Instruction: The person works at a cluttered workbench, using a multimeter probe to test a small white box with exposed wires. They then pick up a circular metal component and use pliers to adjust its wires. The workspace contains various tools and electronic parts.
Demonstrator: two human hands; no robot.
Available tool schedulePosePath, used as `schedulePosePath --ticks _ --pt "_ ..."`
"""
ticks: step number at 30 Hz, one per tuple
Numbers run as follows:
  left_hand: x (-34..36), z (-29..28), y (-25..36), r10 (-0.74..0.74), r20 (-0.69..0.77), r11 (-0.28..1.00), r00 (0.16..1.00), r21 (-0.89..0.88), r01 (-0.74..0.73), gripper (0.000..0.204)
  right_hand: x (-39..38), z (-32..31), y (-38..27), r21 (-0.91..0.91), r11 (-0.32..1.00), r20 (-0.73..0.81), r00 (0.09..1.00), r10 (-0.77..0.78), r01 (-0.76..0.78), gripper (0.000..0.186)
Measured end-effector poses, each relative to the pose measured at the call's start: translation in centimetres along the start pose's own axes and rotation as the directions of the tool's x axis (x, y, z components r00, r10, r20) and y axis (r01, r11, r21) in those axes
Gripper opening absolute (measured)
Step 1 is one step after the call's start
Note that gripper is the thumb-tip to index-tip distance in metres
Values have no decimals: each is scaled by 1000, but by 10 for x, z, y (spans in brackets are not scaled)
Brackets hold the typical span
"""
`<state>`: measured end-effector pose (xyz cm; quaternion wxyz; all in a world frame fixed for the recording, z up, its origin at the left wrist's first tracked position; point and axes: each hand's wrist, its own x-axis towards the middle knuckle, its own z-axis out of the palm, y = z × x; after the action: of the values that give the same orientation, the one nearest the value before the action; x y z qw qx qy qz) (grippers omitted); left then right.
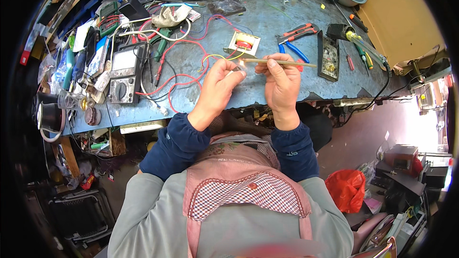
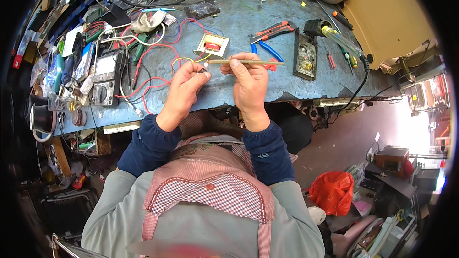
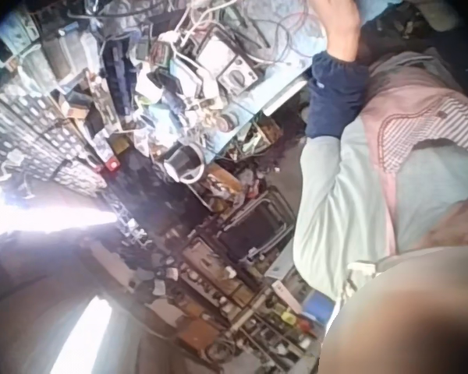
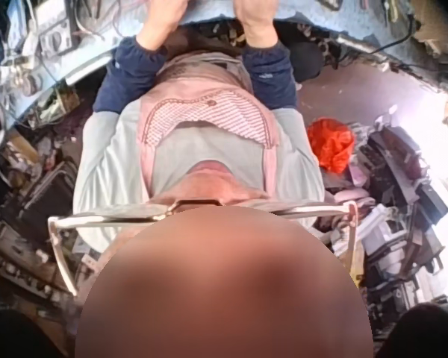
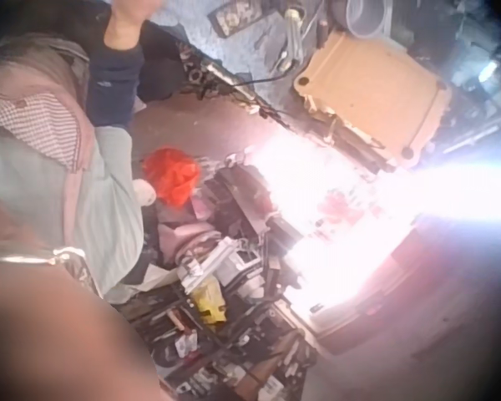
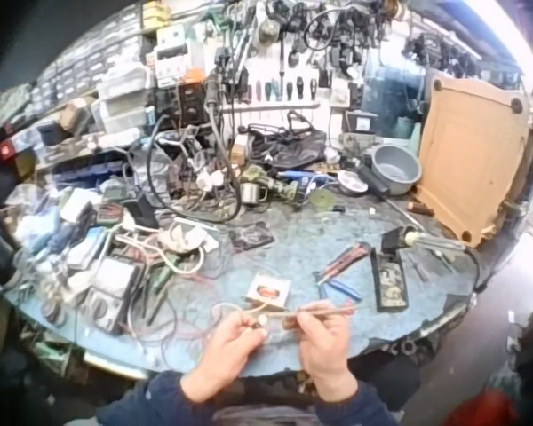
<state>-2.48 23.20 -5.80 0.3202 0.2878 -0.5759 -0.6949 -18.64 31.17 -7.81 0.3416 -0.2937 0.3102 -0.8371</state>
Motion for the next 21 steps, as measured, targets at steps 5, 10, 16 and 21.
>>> schedulePosePath --ticks 5,10,16,21 --pt "0 -4 -1 -30 22 998 999 -48 31 17 1 -1 2 -28 1000 -4 1000 2 -2 12" --pt "1 -7 -2 -50 30 998 998 -27 51 18 0 0 2 -50 999 5 1000 5 -5 13" --pt "0 -5 1 -59 23 998 998 -19 59 19 -1 -3 4 -68 998 25 1000 16 -15 12" --pt "0 -5 2 -63 26 998 998 -20 63 19 -1 -3 2 -79 997 35 999 20 -17 12"
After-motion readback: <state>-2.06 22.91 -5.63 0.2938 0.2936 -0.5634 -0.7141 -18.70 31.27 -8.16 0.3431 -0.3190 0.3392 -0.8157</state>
